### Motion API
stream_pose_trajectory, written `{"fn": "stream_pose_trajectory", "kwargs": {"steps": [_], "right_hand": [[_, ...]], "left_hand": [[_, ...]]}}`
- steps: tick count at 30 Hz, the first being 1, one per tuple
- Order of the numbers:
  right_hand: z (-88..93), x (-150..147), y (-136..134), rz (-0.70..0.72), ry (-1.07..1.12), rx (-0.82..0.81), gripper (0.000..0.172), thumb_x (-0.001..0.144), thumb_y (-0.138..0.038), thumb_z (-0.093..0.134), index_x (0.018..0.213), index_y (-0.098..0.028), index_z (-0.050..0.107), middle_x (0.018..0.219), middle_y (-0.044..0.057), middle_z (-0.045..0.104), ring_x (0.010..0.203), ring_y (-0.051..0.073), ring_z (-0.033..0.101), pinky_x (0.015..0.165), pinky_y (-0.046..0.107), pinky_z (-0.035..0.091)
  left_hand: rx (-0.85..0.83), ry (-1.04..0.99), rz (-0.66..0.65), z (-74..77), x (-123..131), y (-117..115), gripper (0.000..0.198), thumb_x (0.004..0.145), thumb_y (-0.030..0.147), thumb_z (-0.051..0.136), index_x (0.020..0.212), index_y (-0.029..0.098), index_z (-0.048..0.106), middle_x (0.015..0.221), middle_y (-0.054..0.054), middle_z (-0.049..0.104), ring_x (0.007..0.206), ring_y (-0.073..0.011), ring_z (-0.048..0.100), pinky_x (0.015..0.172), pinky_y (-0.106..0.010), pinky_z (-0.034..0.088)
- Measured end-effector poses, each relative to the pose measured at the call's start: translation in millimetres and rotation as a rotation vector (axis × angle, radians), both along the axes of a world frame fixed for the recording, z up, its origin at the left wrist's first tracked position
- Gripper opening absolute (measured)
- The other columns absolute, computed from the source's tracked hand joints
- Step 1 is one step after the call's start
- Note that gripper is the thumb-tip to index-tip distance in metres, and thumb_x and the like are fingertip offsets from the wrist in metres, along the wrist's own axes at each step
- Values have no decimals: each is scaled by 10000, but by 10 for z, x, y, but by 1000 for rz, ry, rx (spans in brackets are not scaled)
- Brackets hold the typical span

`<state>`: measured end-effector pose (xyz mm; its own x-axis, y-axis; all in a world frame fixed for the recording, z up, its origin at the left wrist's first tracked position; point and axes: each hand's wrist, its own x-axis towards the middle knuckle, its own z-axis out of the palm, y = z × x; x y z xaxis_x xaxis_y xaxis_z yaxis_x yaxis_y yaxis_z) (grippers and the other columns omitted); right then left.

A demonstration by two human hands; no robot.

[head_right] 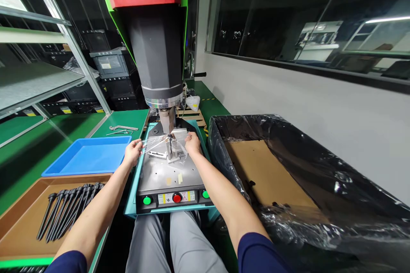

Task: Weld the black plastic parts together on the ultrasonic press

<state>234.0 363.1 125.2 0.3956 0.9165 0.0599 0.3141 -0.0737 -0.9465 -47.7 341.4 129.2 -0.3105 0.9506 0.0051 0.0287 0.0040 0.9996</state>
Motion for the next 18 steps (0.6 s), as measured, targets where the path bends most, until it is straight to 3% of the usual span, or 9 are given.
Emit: {"fn": "stream_pose_trajectory", "kwargs": {"steps": [5, 10, 14, 18], "right_hand": [[9, 22, -56, 22, 73, -55, 292, 928, -290, 397, 1159, -187, 541, 821, 16, 666, 443, 94, 542, 448, 194, 449], [28, 143, -194, 9, 113, -74, 314, 955, -365, 365, 1151, -177, 523, 891, 59, 672, 512, 109, 609, 463, 209, 485], [-55, 335, -550, -36, 74, -32, 325, 929, -348, 374, 1162, -181, 526, 949, 65, 685, 725, 153, 663, 615, 262, 538], [-440, 588, -1179, -77, -58, 34, 372, 855, -336, 468, 1176, -167, 553, 1082, 111, 669, 1033, 235, 608, 942, 410, 462]], "left_hand": [[-77, 12, -30, 47, -17, -88, 434, 862, 323, 609, 1246, 140, 519, 914, -108, 702, 456, -87, 581, 411, -186, 397], [-110, 18, -8, 49, -54, -137, 518, 868, 355, 606, 1314, 150, 441, 972, -125, 691, 500, -96, 625, 480, -220, 486], [-117, 46, 79, 18, -137, -171, 510, 878, 370, 577, 1306, 136, 426, 946, -103, 672, 554, -92, 631, 535, -233, 516], [-97, 111, 195, -139, -286, -472, 448, 872, 365, 562, 1252, 146, 468, 1020, -107, 654, 743, -119, 657, 675, -262, 542]]}}
